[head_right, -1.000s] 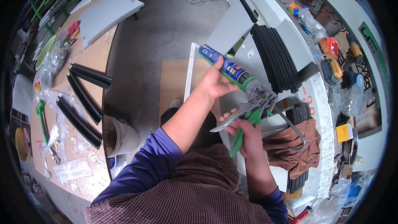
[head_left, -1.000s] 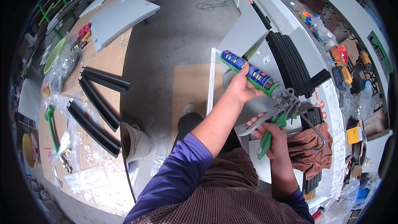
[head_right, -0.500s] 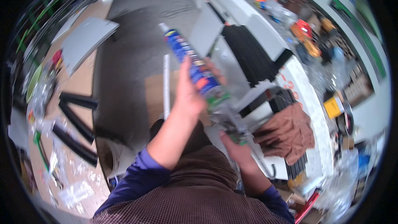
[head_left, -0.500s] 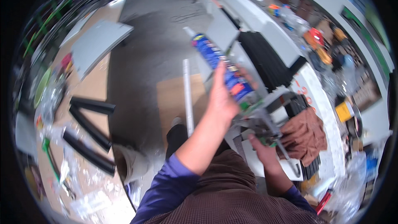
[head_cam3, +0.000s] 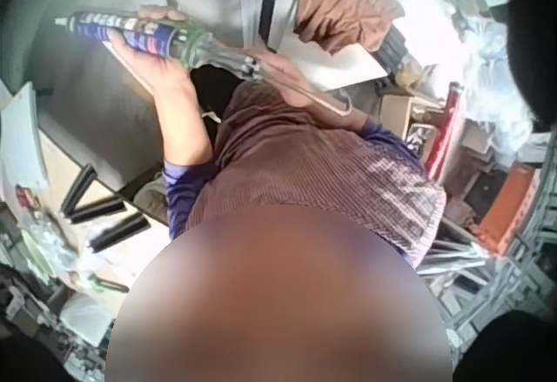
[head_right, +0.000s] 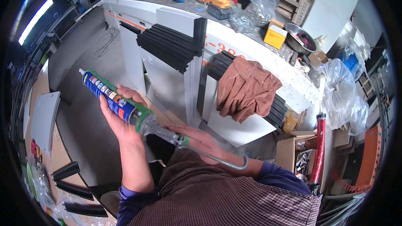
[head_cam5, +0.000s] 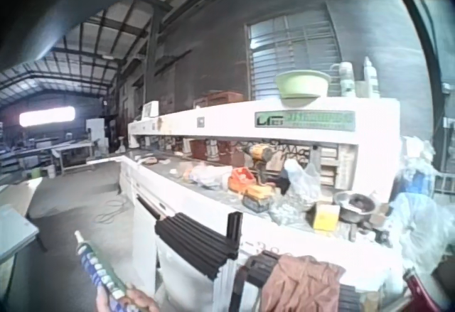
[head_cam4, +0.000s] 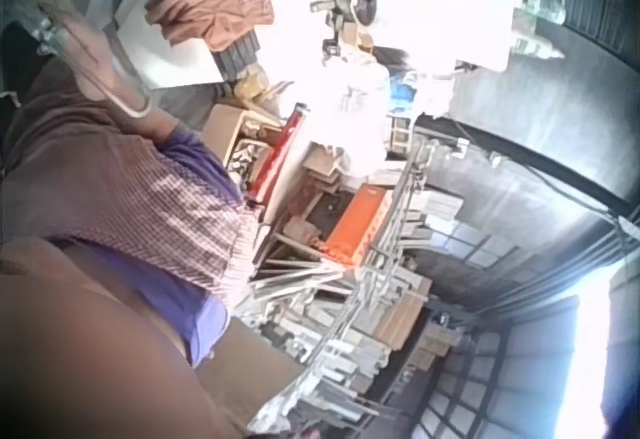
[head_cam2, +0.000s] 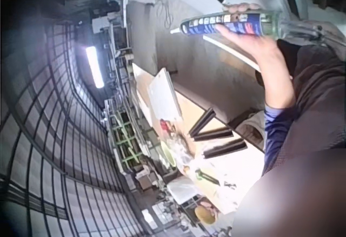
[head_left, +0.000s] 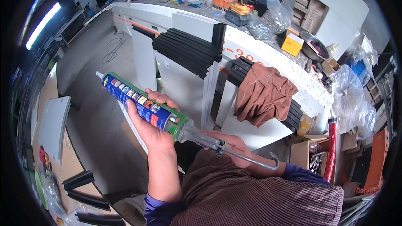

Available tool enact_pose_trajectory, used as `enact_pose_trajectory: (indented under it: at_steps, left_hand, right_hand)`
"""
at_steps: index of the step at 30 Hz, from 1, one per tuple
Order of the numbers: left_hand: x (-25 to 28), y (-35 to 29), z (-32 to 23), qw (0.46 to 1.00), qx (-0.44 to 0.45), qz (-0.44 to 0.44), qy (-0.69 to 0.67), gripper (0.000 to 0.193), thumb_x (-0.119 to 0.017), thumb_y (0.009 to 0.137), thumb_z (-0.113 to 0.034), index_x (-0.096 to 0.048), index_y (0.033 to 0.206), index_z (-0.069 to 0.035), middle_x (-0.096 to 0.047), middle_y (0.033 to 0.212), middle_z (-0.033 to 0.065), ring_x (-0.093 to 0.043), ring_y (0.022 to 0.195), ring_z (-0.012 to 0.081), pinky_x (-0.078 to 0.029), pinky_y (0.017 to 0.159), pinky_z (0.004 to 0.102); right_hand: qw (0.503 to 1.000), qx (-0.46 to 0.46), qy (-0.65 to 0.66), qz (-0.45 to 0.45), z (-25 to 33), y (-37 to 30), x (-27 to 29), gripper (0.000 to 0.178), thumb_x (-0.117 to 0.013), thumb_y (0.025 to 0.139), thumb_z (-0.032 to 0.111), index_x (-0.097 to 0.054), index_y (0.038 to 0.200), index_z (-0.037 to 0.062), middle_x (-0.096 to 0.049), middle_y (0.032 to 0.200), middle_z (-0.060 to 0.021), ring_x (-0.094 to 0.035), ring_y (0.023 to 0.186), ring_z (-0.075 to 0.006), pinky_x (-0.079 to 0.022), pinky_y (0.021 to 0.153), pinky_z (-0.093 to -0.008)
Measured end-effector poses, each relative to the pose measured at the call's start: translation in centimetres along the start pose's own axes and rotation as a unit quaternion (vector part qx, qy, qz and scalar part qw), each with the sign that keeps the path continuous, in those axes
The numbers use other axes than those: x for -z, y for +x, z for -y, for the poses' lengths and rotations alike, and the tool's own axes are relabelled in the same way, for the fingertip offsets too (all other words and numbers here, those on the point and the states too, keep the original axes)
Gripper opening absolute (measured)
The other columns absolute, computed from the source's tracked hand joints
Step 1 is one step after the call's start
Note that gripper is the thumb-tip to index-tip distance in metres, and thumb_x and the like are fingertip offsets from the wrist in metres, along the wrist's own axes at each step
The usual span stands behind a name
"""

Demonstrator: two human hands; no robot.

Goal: The person assembles a cabinet by attaching black plastic strips to a white panel. They apply adhesive to the panel edges using a caulking gun, press the strips into place, and secure them with a cordless drill.

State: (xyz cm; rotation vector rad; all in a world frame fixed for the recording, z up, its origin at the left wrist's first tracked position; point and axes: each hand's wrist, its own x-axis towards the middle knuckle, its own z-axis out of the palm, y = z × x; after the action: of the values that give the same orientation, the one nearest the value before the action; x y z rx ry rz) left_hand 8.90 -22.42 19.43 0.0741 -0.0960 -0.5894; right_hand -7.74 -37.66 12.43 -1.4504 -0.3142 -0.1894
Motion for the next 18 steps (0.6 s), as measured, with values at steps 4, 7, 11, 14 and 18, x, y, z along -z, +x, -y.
enact_pose_trajectory:
  at_steps: [4, 7, 11, 14, 18]
  left_hand:
    - [0.2, 0.6, 2.8, 0.995, -0.065, -0.038, 0.059, 0.042, -0.060, 0.095, -0.048, -0.055, 0.109, -0.009, -0.062, 0.095, 0.0033, -0.061, 0.087, 0.0208, -0.048, 0.094, 0.0453]
    - [0.6, 1.1, 4.6, 0.986, -0.112, -0.018, 0.125, 0.045, -0.056, 0.097, -0.051, -0.051, 0.113, -0.009, -0.061, 0.105, 0.0056, -0.059, 0.099, 0.0222, -0.045, 0.101, 0.0477]
    - [1.8, 0.4, 7.4, 0.968, -0.110, -0.057, 0.217, 0.048, -0.057, 0.097, -0.051, -0.048, 0.121, -0.010, -0.059, 0.111, 0.0074, -0.057, 0.106, 0.0218, -0.047, 0.096, 0.0434]
    - [2.8, -1.1, 9.8, 0.967, -0.024, -0.082, 0.240, 0.051, -0.054, 0.098, -0.050, -0.048, 0.124, -0.007, -0.060, 0.112, 0.0083, -0.057, 0.109, 0.0214, -0.046, 0.098, 0.0428]
    - [4.1, -1.6, 12.1, 0.967, 0.066, -0.013, 0.244, 0.055, -0.051, 0.101, -0.045, -0.042, 0.133, -0.001, -0.052, 0.130, 0.0110, -0.048, 0.126, 0.0222, -0.040, 0.108, 0.0403]
  right_hand:
    - [0.976, -0.047, -0.063, -0.205, 0.3, -2.4, 0.5, 0.040, -0.053, 0.097, 0.018, -0.053, 0.128, -0.0078, -0.060, 0.125, -0.0193, -0.058, 0.118, -0.0300, -0.042, 0.102, -0.0361]
    - [0.893, -0.070, -0.285, -0.341, 2.1, -4.2, 0.7, 0.031, -0.067, 0.085, 0.008, -0.060, 0.112, -0.0058, -0.067, 0.104, -0.0154, -0.065, 0.097, -0.0280, -0.050, 0.089, -0.0349]
    - [0.806, 0.217, -0.513, -0.199, 5.8, -4.7, 0.7, 0.041, -0.078, 0.074, 0.010, -0.062, 0.110, -0.0020, -0.067, 0.104, -0.0127, -0.066, 0.086, -0.0288, -0.053, 0.075, -0.0354]
    - [0.730, 0.066, -0.657, -0.175, 8.1, -3.0, 1.8, 0.066, -0.082, 0.069, 0.016, -0.055, 0.128, -0.0002, -0.061, 0.120, -0.0161, -0.066, 0.090, -0.0334, -0.054, 0.074, -0.0373]
    - [0.797, -0.080, -0.564, -0.202, 8.5, -1.4, 3.3, 0.070, -0.086, 0.063, 0.011, -0.058, 0.126, 0.0016, -0.066, 0.107, -0.0175, -0.066, 0.093, -0.0312, -0.054, 0.080, -0.0354]
